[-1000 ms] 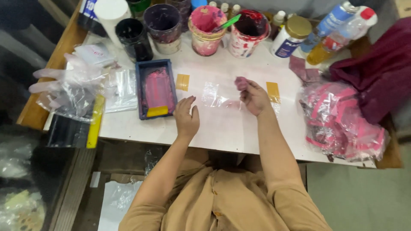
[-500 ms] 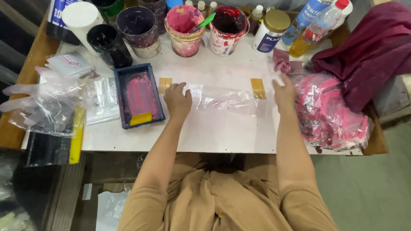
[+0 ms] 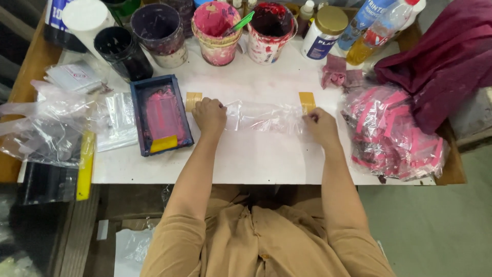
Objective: The person handles a blue ink tray containing pink ink, using a yellow squeegee to spread the ink. They wipe the tray with a maroon cloth, then pick up a clear plastic sheet and place it on the table. The person smooths the plastic sheet and positions the ink tray on top of it.
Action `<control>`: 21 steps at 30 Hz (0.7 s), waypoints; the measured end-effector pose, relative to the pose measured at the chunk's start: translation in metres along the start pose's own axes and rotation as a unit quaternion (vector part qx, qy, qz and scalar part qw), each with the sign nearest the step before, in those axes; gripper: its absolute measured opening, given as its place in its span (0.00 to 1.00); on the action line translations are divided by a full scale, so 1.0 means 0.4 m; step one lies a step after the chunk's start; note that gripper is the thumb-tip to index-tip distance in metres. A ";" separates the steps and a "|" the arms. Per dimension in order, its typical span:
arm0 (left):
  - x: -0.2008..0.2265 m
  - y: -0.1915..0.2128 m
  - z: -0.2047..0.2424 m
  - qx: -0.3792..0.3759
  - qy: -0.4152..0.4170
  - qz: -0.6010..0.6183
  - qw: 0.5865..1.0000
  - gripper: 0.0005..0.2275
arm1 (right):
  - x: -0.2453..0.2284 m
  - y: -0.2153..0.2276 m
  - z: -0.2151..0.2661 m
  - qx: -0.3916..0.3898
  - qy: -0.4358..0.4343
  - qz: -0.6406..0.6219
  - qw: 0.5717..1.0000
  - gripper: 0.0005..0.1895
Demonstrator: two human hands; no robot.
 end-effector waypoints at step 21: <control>-0.078 0.082 -0.053 -0.024 0.153 0.216 0.964 0.13 | -0.149 0.081 -0.064 0.005 -0.015 -0.344 0.939 0.35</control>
Point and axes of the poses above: each hand's wrist, its own z-axis away from the middle knuckle, its own y-axis out of the back of the hand, x = y × z, the point moved 9 cm from there along -z, towards the middle knuckle, and after that the axes turned 14 degrees about x, right-handed, at the moved point
